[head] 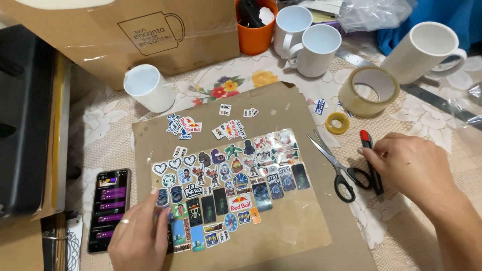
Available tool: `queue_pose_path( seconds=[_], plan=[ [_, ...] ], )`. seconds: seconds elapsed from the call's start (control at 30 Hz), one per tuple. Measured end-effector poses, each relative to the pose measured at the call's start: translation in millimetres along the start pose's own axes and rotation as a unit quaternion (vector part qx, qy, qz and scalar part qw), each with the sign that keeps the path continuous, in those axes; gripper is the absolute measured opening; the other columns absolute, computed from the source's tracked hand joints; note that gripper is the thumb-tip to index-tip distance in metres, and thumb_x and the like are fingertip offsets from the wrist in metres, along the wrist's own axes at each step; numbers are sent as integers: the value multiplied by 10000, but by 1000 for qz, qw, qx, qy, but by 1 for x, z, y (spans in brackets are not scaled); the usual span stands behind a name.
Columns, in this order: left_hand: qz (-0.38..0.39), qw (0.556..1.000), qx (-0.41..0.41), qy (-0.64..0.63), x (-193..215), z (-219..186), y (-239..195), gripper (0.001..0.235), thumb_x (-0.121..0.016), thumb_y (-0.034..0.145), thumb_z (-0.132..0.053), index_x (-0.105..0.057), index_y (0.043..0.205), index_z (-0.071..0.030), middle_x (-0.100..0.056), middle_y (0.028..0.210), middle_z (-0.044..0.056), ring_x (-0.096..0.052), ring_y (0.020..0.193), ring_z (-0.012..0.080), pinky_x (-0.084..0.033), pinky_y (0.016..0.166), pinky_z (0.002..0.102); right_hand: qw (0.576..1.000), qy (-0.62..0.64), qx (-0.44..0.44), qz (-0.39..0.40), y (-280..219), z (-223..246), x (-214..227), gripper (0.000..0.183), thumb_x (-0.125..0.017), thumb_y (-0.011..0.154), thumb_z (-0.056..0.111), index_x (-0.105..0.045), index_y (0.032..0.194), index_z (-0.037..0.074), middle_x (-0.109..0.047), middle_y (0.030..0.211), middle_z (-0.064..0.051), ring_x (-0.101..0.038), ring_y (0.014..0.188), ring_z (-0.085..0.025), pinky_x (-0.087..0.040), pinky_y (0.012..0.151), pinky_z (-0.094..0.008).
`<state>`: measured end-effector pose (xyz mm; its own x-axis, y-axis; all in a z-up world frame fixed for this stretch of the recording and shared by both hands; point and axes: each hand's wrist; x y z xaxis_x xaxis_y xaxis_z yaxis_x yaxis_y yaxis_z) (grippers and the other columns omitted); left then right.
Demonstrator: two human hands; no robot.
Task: The person arranges various stickers on a cardboard surface and uses scissors to trim the edges of a Red Bull sticker. They also briefly handle a smartphone and a mug during the process.
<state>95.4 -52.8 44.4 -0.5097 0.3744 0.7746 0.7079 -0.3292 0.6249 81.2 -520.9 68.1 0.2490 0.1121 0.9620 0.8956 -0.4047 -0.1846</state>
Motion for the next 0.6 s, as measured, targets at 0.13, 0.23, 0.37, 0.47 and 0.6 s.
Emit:
queue_pose_path(
  seconds=[0.13, 0.23, 0.37, 0.47, 0.6],
  plan=[
    [-5, 998, 49, -44, 2, 6, -18, 395, -680, 959, 41, -623, 1350, 59, -733, 796, 60, -705, 973, 283, -598, 773, 348, 984, 49, 119, -120, 13, 11, -5, 362, -528, 1001, 440, -741, 849, 189, -700, 1107, 133, -717, 840, -224, -590, 609, -432],
    [37, 999, 16, 20, 2, 17, -28, 764, -629, 897, -9, -306, 1580, -124, -339, 1617, 336, -434, 1428, 531, -428, 1115, 628, 960, 133, 213, -121, 20, 51, 23, 536, -561, 860, 68, -556, 1367, 244, -596, 1397, 46, -676, 1031, -278, -590, 618, -482],
    [192, 981, 30, 18, -2, 19, -30, 764, -616, 901, -389, -324, 1537, -82, -361, 1600, 165, -346, 1465, 326, -248, 1204, 522, 934, 222, 269, -78, 54, 106, 14, 407, -681, 827, 206, -673, 1216, 321, -801, 931, 142, -737, 903, -189, -543, 713, -424],
    [281, 959, 36, 24, -4, 23, -43, 915, -606, 907, -545, -216, 1583, -68, -253, 1634, 158, -218, 1502, 318, -142, 1189, 511, 897, 247, 357, -88, 90, 152, 6, 259, -701, 868, 248, -713, 1126, 254, -766, 984, 60, -709, 916, -233, -528, 713, -441],
    [327, 944, 20, 39, -8, 29, -62, 1065, -602, 919, -690, -102, 1619, -60, -131, 1675, 138, -115, 1529, 287, -97, 1179, 464, 861, 250, 443, -18, 109, 200, 27, 388, -768, 810, 234, -706, 1192, 214, -659, 1159, -32, -655, 999, -273, -507, 783, -450]
  ],
)
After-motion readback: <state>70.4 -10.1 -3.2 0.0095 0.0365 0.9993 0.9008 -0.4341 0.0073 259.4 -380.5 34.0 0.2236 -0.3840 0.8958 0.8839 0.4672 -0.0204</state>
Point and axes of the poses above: each hand's wrist, its own y-axis towards the middle knuckle, its own x-axis out of the back of the hand, z = x × y
